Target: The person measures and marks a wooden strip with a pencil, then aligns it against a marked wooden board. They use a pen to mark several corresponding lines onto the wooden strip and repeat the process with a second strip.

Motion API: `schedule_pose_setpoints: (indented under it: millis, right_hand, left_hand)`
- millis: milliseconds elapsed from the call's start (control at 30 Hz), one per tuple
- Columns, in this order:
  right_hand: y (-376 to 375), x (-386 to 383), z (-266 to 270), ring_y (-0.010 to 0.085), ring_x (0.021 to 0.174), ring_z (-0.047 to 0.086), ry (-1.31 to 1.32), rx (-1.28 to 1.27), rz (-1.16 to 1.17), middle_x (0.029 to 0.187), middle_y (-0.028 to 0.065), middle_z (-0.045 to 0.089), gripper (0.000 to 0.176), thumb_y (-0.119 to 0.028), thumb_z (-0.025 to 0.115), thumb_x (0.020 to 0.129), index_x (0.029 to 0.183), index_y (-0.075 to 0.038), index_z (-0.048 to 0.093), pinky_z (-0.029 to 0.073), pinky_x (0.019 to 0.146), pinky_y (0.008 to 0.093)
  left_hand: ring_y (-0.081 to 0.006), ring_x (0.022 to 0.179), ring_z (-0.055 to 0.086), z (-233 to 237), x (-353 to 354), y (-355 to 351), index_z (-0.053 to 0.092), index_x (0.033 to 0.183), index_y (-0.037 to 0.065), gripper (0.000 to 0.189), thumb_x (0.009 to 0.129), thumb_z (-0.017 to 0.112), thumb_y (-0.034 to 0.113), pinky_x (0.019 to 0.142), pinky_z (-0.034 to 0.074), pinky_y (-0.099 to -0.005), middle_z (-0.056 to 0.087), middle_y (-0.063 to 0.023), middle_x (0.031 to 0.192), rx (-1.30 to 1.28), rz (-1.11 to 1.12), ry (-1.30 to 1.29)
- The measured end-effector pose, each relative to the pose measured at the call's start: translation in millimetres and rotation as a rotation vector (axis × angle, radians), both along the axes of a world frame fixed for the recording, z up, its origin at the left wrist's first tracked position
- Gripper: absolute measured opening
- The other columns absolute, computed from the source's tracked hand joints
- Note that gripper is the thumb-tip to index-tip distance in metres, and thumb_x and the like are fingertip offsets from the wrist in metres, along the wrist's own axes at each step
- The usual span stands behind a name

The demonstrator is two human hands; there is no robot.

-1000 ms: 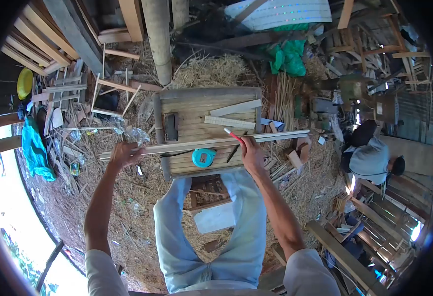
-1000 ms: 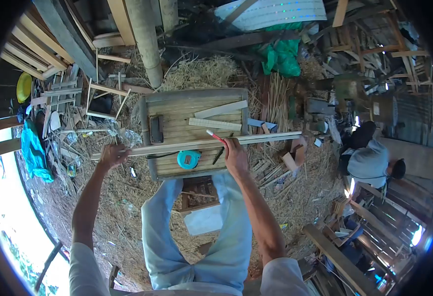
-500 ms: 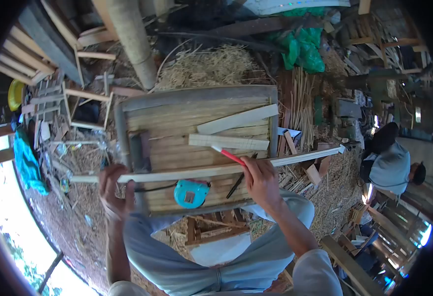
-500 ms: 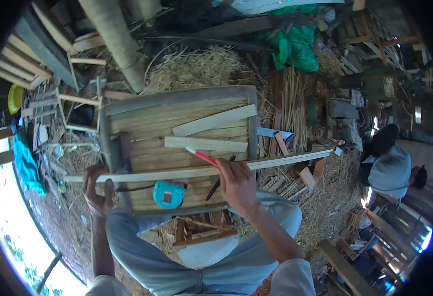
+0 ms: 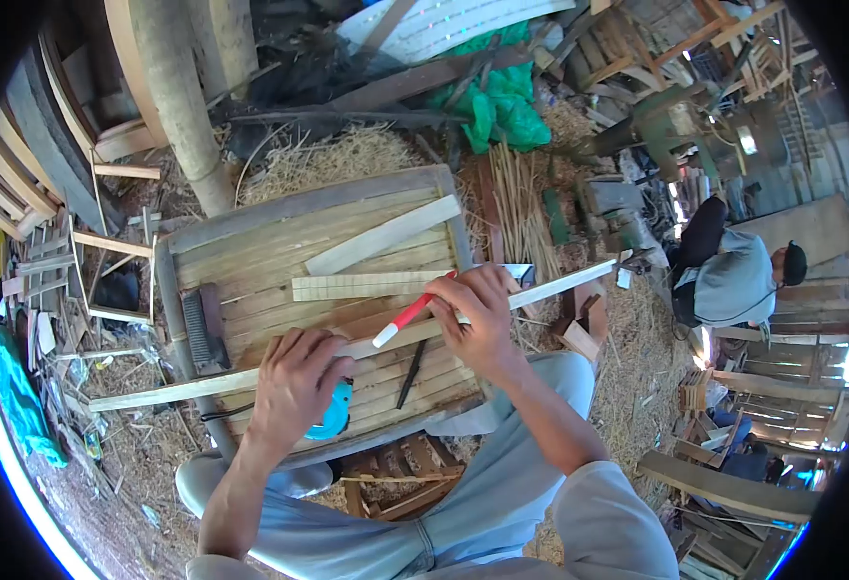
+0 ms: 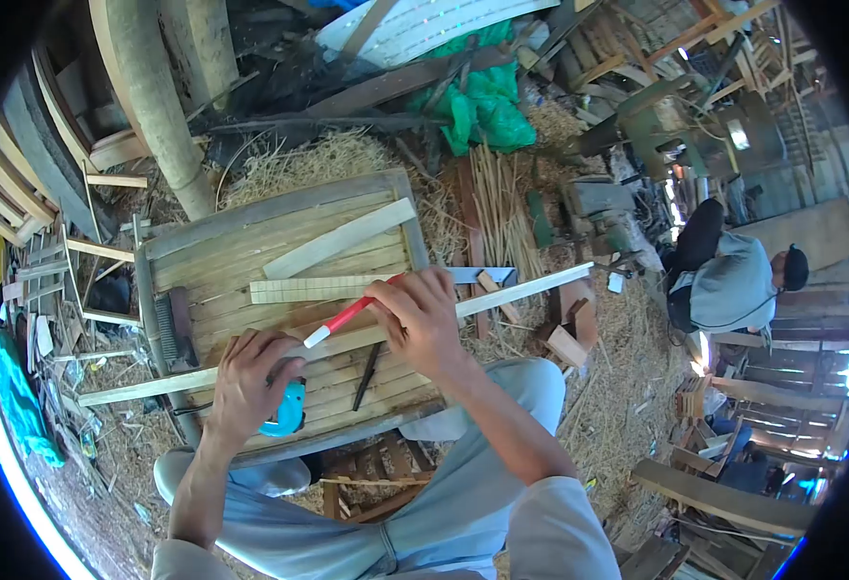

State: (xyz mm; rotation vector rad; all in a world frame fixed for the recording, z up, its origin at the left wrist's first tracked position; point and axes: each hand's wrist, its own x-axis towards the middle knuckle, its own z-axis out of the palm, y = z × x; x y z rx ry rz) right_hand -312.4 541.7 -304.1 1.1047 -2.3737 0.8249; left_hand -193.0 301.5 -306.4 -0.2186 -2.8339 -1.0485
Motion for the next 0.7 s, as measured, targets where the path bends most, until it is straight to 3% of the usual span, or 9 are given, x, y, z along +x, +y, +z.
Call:
schedule_pose_setpoints:
  millis: [133, 200, 233, 267, 367, 400, 500, 633, 700]
  right_hand:
    - [6.1, 4.5, -6.5, 0.0308, 0.077, 0.059, -0.040, -0.114, 0.032, 0.086, 0.0091, 0.065, 0.030, -0.005, 0.077, 0.081, 0.106, -0.005, 0.060, 0.045, 0.078, 0.0440]
    - [9.8, 10.6, -3.4, 0.0327, 0.079, 0.061, -0.272, -0.200, 0.036, 0.086, 0.0119, 0.067, 0.027, -0.005, 0.076, 0.083, 0.104, -0.004, 0.060, 0.048, 0.075, 0.0433]
    - [10.8, 8.3, -0.1, 0.0314, 0.069, 0.061, -0.233, -0.272, 0.086, 0.087, 0.0127, 0.064, 0.021, -0.004, 0.071, 0.089, 0.107, -0.003, 0.061, 0.048, 0.058, 0.0381]
    - [16.6, 11.0, 6.4, 0.0314, 0.069, 0.061, -0.221, -0.279, 0.091, 0.087, 0.0127, 0.064, 0.021, -0.004, 0.071, 0.089, 0.107, -0.003, 0.061, 0.048, 0.058, 0.0381]
    - [30.6, 12.4, 15.3, 0.0321, 0.092, 0.065, -0.204, -0.144, -0.039, 0.103, 0.0127, 0.069, 0.022, -0.006, 0.066, 0.093, 0.115, -0.005, 0.065, 0.052, 0.076, 0.0411]
    - [35.1, 11.6, 9.3, 0.0321, 0.092, 0.065, -0.179, -0.168, -0.040, 0.103, 0.0127, 0.069, 0.022, -0.006, 0.066, 0.093, 0.115, -0.005, 0.065, 0.052, 0.076, 0.0411]
    - [49.0, 13.6, -7.0, 0.0339, 0.106, 0.061, -0.126, -0.073, 0.009, 0.111, 0.0140, 0.068, 0.039, -0.004, 0.072, 0.080, 0.118, -0.008, 0.062, 0.043, 0.097, 0.0469]
    - [51.3, 20.2, -22.0, 0.0305, 0.116, 0.060, -0.149, 0.078, 0.037, 0.122, 0.0129, 0.066, 0.050, -0.003, 0.076, 0.072, 0.120, -0.010, 0.061, 0.040, 0.105, 0.0460]
    - [49.2, 23.5, -25.8, 0.0305, 0.115, 0.060, -0.091, 0.081, 0.027, 0.119, 0.0123, 0.067, 0.039, -0.005, 0.070, 0.080, 0.119, -0.010, 0.063, 0.040, 0.104, 0.0465]
  left_hand:
    - [-0.0320, 0.091, 0.062, -0.5, -2.0, -0.4, 0.068, 0.099, 0.006, 0.014, 0.086, 0.070, 0.010, 0.083, 0.049, -0.0433, 0.068, -0.0099, 0.095, 0.029, 0.015, 0.006]
    - [-0.0334, 0.090, 0.063, -1.9, -5.8, -4.6, 0.068, 0.098, 0.005, 0.012, 0.087, 0.069, 0.009, 0.082, 0.049, -0.0438, 0.068, -0.0109, 0.093, 0.001, 0.014, 0.025]
    - [-0.0348, 0.089, 0.063, -4.1, -7.0, -3.6, 0.068, 0.097, 0.005, 0.010, 0.087, 0.068, 0.008, 0.082, 0.050, -0.0443, 0.069, -0.0119, 0.092, -0.005, 0.019, 0.018]
    - [-0.0348, 0.089, 0.063, -8.1, -7.3, -2.1, 0.068, 0.097, 0.005, 0.010, 0.087, 0.068, 0.008, 0.082, 0.050, -0.0443, 0.069, -0.0119, 0.092, -0.013, 0.022, 0.031]
    - [-0.0367, 0.088, 0.063, -13.1, -12.4, -13.1, 0.069, 0.098, 0.004, 0.011, 0.088, 0.068, 0.008, 0.081, 0.050, -0.0449, 0.069, -0.0139, 0.091, -0.001, 0.047, 0.024]
    - [-0.0366, 0.089, 0.064, -14.1, -13.2, -15.2, 0.069, 0.100, 0.004, 0.014, 0.088, 0.069, 0.010, 0.082, 0.050, -0.0451, 0.069, -0.0142, 0.092, 0.024, 0.017, 0.005]
    - [-0.0359, 0.090, 0.064, -13.8, -12.6, -18.5, 0.070, 0.103, 0.004, 0.020, 0.087, 0.072, 0.014, 0.083, 0.051, -0.0456, 0.070, -0.0145, 0.093, 0.011, -0.039, -0.002]
    - [-0.0349, 0.094, 0.065, -12.7, -5.7, -30.7, 0.072, 0.107, 0.002, 0.023, 0.088, 0.072, 0.014, 0.086, 0.051, -0.0431, 0.071, -0.0150, 0.099, -0.020, -0.042, 0.014]
    - [-0.0347, 0.093, 0.065, -1.7, -7.8, -41.8, 0.073, 0.107, 0.002, 0.022, 0.088, 0.072, 0.015, 0.086, 0.051, -0.0433, 0.072, -0.0144, 0.097, -0.087, -0.053, 0.044]
